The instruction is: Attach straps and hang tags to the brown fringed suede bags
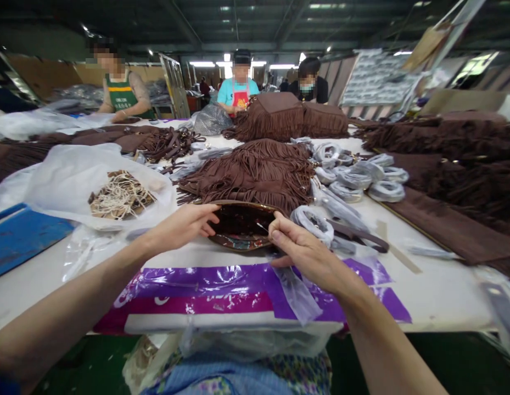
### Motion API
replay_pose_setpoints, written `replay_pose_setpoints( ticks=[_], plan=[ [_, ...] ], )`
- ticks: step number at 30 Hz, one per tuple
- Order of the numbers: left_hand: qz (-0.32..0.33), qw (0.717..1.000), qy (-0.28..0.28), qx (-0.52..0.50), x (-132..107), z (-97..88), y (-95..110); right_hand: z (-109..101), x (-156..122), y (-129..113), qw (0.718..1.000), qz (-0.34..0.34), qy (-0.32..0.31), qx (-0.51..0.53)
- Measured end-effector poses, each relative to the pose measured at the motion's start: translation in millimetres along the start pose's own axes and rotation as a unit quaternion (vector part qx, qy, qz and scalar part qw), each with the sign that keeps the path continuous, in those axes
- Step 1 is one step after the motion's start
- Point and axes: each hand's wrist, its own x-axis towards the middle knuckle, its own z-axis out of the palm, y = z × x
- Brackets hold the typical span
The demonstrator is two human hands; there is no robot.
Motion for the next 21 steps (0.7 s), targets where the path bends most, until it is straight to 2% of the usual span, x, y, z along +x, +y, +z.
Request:
replay_pose_setpoints(
  ticks=[2, 4, 5, 8, 10, 13, 14, 16, 19, 21],
  plan=[
    [-0.022, 1.0, 0.0, -0.008, -2.5, -5.7, 1.2, 0.2, 1.8, 0.3, 1.0, -0.001, -0.005, -0.002],
    [-0.029, 0.995, 0.019, 0.09, -5.4, -6.6, 7.5, 0.6, 3.1, 0.7, 1.0, -0.002, -0.001, -0.006],
    [-0.034, 0.985, 0.039, 0.167, -6.7, -5.7, 11.5, 1.2, 3.7, 0.6, 1.0, -0.003, 0.001, -0.01],
    [-0.038, 0.923, 0.121, 0.364, -7.5, 1.1, 21.6, 5.0, 4.9, -1.9, 0.999, -0.014, 0.005, -0.035],
    [-0.006, 0.895, 0.174, 0.411, -4.0, 8.3, 23.3, 9.0, 5.4, -5.4, 0.998, -0.024, 0.004, -0.061],
    [0.042, 0.876, 0.237, 0.418, 9.4, 20.8, 16.0, 14.3, 6.5, -9.3, 0.996, -0.033, 0.003, -0.089],
    [0.042, 0.878, 0.24, 0.411, 15.7, 24.5, 11.4, 15.4, 7.3, -9.5, 0.995, -0.034, 0.004, -0.093],
    [0.016, 0.901, 0.215, 0.377, 28.7, 29.7, 0.7, 16.6, 10.1, -7.8, 0.995, -0.035, 0.006, -0.098],
    [-0.025, 0.949, 0.176, 0.262, 44.0, 30.1, -15.5, 18.9, 18.9, -1.8, 0.991, -0.041, 0.012, -0.125],
    [-0.023, 0.965, 0.174, 0.193, 49.3, 26.6, -25.0, 23.6, 28.0, 2.1, 0.979, -0.075, 0.043, -0.184]
  ],
)
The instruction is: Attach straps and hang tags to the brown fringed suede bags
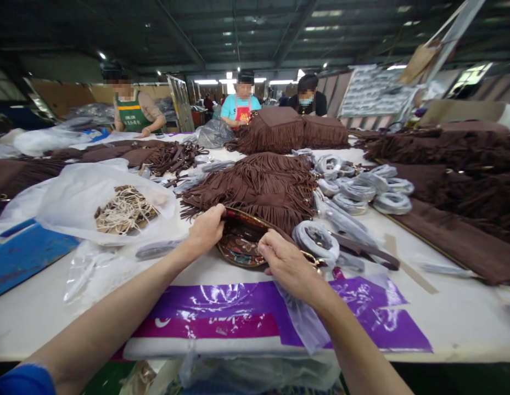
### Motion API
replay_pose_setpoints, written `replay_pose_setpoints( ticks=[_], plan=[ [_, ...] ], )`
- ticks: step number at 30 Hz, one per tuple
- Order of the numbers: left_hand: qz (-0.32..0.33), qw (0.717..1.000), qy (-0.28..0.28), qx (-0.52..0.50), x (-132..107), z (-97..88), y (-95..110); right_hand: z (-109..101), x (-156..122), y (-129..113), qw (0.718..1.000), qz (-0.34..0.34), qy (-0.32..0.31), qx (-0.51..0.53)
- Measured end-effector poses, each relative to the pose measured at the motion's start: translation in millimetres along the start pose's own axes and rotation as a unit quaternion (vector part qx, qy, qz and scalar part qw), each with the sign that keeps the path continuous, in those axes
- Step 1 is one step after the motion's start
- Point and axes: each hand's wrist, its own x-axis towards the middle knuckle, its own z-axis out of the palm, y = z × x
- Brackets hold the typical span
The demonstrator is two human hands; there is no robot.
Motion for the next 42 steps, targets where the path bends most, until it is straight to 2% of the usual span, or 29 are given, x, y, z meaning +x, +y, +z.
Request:
replay_pose_setpoints(
  ticks=[3, 5, 10, 14, 19, 24, 26, 29, 33, 38, 42],
  plan=[
    [0.01, 0.998, 0.0, -0.058, 5.2, 0.5, -14.4, 16.7, 15.6, 0.8, 0.992, -0.059, 0.082, -0.08],
    [0.004, 0.995, 0.004, -0.095, 7.7, 1.5, -23.4, 30.9, 27.4, 0.2, 0.99, -0.057, 0.108, -0.064],
    [-0.026, 0.981, 0.006, -0.191, 12.1, 5.9, -40.1, 62.4, 59.8, 5.6, 0.996, 0.007, 0.078, 0.032],
    [-0.028, 0.968, 0.002, -0.248, 12.5, 8.5, -46.9, 74.9, 81.4, 12.1, 0.989, 0.065, 0.042, 0.124],
    [0.018, 0.958, -0.034, -0.283, 10.6, 4.3, -49.4, 78.0, 88.4, 13.6, 0.968, 0.099, 0.023, 0.23],
    [0.085, 0.958, -0.076, -0.264, 4.0, -5.0, -48.8, 77.4, 87.0, 15.3, 0.957, 0.101, 0.032, 0.269],
    [0.103, 0.964, -0.066, -0.234, 2.1, -3.7, -47.7, 77.6, 86.7, 16.4, 0.961, 0.096, 0.032, 0.258],
    [0.081, 0.971, -0.038, -0.22, 2.3, 2.8, -46.4, 77.3, 84.7, 17.9, 0.974, 0.079, 0.041, 0.209],
    [0.056, 0.97, -0.044, -0.234, 5.5, 8.1, -47.1, 76.1, 78.8, 19.5, 0.989, 0.03, 0.105, 0.099],
    [0.045, 0.97, -0.046, -0.234, 7.0, 6.3, -48.3, 81.8, 76.4, 21.9, 0.984, -0.005, 0.177, -0.011],
    [0.051, 0.97, -0.054, -0.233, 6.3, 4.7, -50.6, 91.7, 83.5, 23.0, 0.98, -0.025, 0.193, -0.051]
  ],
)
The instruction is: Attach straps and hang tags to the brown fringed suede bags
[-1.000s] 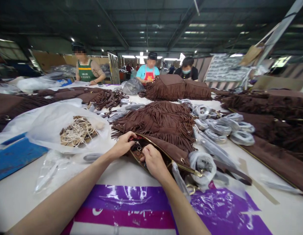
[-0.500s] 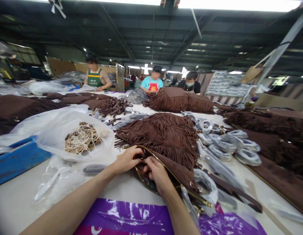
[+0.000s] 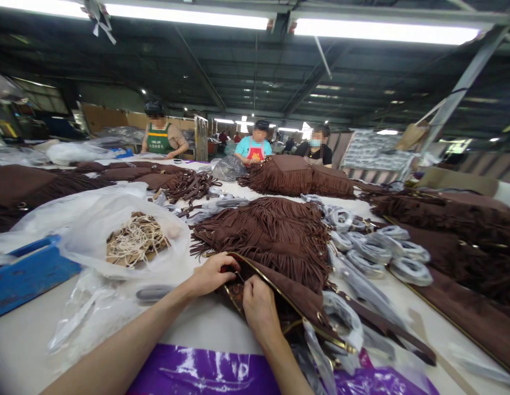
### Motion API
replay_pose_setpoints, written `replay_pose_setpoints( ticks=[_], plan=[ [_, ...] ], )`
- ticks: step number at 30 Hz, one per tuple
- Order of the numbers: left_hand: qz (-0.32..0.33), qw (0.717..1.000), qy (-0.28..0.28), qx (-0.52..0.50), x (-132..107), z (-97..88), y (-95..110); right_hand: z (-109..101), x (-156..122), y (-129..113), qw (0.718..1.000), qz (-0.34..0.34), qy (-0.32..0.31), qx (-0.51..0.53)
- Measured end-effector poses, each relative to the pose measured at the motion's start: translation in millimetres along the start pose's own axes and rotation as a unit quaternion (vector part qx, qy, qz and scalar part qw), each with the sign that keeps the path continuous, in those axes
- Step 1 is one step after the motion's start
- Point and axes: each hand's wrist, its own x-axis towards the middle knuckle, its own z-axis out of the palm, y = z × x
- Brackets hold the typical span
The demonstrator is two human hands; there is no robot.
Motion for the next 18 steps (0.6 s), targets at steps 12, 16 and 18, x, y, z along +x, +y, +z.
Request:
replay_pose_setpoints(
  ticks=[12, 16, 18],
  plan=[
    [0.048, 0.998, 0.032, -0.001, -6.8, -7.5, 21.6, 7.4, -2.4, -8.0, 0.995, -0.085, 0.029, 0.04],
    [0.088, 0.996, 0.021, -0.015, -7.8, -16.8, 27.6, 0.5, -2.3, -18.9, 0.985, -0.148, 0.042, 0.082],
    [0.119, 0.992, 0.031, 0.039, -7.6, -20.0, 37.8, -1.0, -0.6, -18.6, 0.981, -0.16, 0.044, 0.097]
  ],
)
